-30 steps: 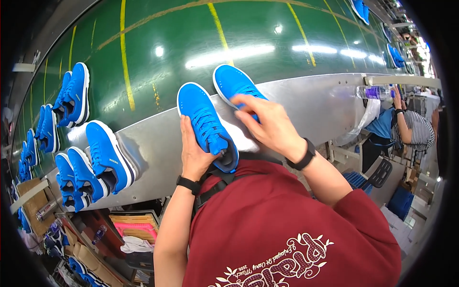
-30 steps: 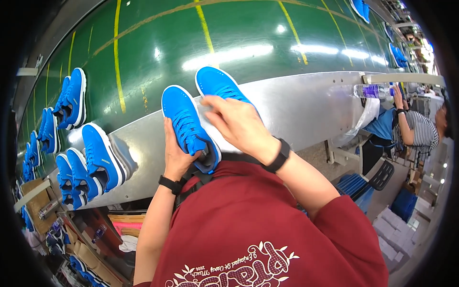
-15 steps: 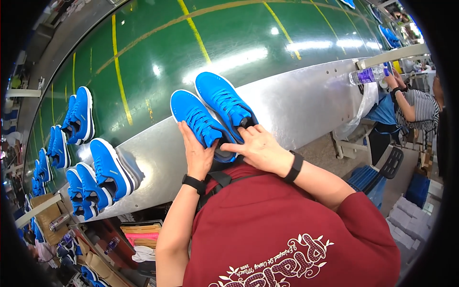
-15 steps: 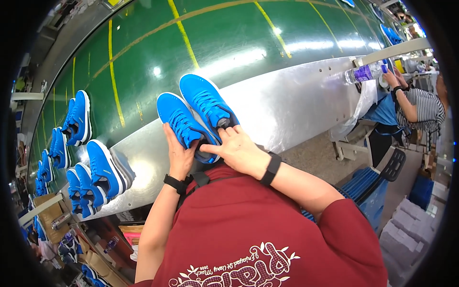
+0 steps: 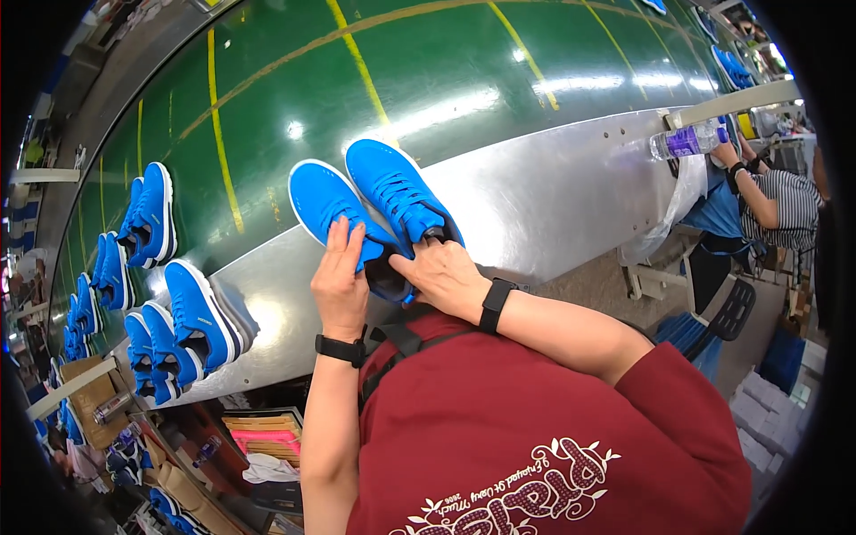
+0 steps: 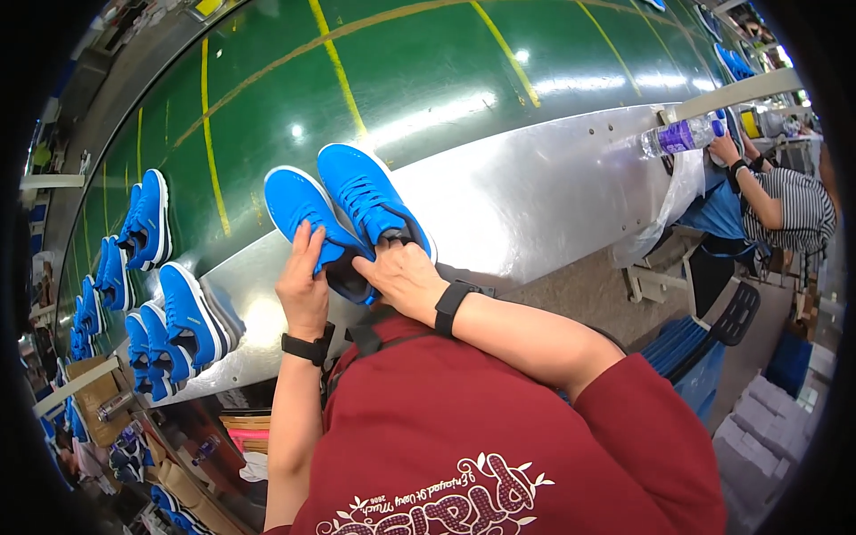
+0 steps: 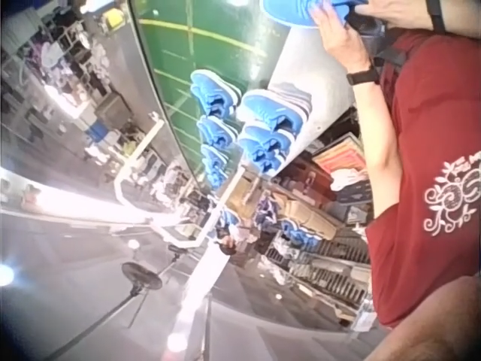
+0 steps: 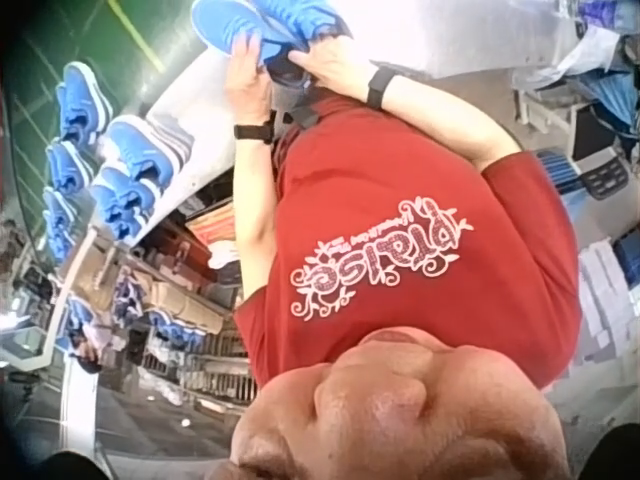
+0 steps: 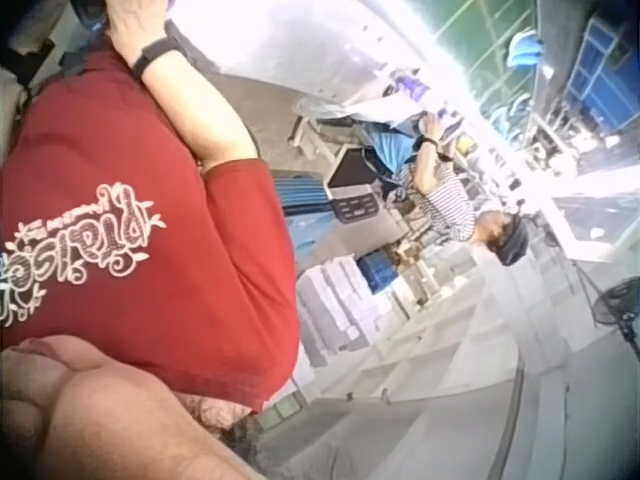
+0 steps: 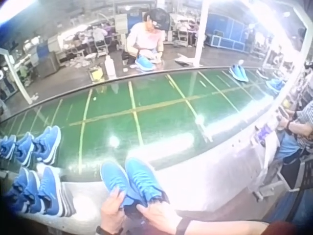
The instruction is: Inspecting blue athletic shoes for quality and alignment on a manufacturing conveyor belt.
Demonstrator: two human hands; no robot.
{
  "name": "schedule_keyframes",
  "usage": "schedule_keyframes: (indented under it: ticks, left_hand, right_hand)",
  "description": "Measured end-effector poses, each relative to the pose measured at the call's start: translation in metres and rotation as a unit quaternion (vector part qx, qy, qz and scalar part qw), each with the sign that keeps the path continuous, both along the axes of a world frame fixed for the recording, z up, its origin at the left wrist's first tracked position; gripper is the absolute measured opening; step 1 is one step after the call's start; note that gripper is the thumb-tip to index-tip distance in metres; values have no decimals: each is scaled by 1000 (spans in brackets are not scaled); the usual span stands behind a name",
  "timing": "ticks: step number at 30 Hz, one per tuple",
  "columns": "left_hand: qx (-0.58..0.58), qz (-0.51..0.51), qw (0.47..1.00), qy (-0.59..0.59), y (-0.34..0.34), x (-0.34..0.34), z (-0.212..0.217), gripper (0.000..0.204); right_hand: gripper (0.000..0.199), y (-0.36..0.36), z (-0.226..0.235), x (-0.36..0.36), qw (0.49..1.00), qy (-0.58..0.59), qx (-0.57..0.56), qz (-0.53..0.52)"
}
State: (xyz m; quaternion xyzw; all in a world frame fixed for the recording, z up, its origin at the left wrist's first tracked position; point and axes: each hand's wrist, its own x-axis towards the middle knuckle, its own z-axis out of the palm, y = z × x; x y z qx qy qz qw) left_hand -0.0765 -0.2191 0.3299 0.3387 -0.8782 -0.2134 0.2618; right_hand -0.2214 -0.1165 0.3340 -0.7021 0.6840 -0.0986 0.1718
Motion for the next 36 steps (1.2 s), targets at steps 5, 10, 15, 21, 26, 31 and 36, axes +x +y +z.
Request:
schedule_keyframes:
  ticks: [5,10,15,21,26,31,36]
  left_hand:
    - [99,21,993,62,0,-1,3,72]
    - [204,76,975,41,17,23,-11,95]
    - [249,57,965,52,21,21,-13,90]
    - [128,82,988,31,21,9,-13,63]
    - [95,43,995,0,22,6,-7,55]
    - [225,28,970,86,44,8,6,75]
    - [268,123,955,-16,39,17,-40,62]
  right_hand:
    - [44,0,-4,-1,998,-15,-51,-18]
    - [43,2,3,-2,999,-31,-16,-41]
    - [42,4,1,0,999,-28,-3,-44]
    - [41,4,-8,-3,996,-54,-58,-35]
    - [38,6,-8,-14,994,-62,-89,-12]
    - [40,10,-4,-41,993,-91,-67,22]
    - [50,27,13,-102,994,-85,-68,17]
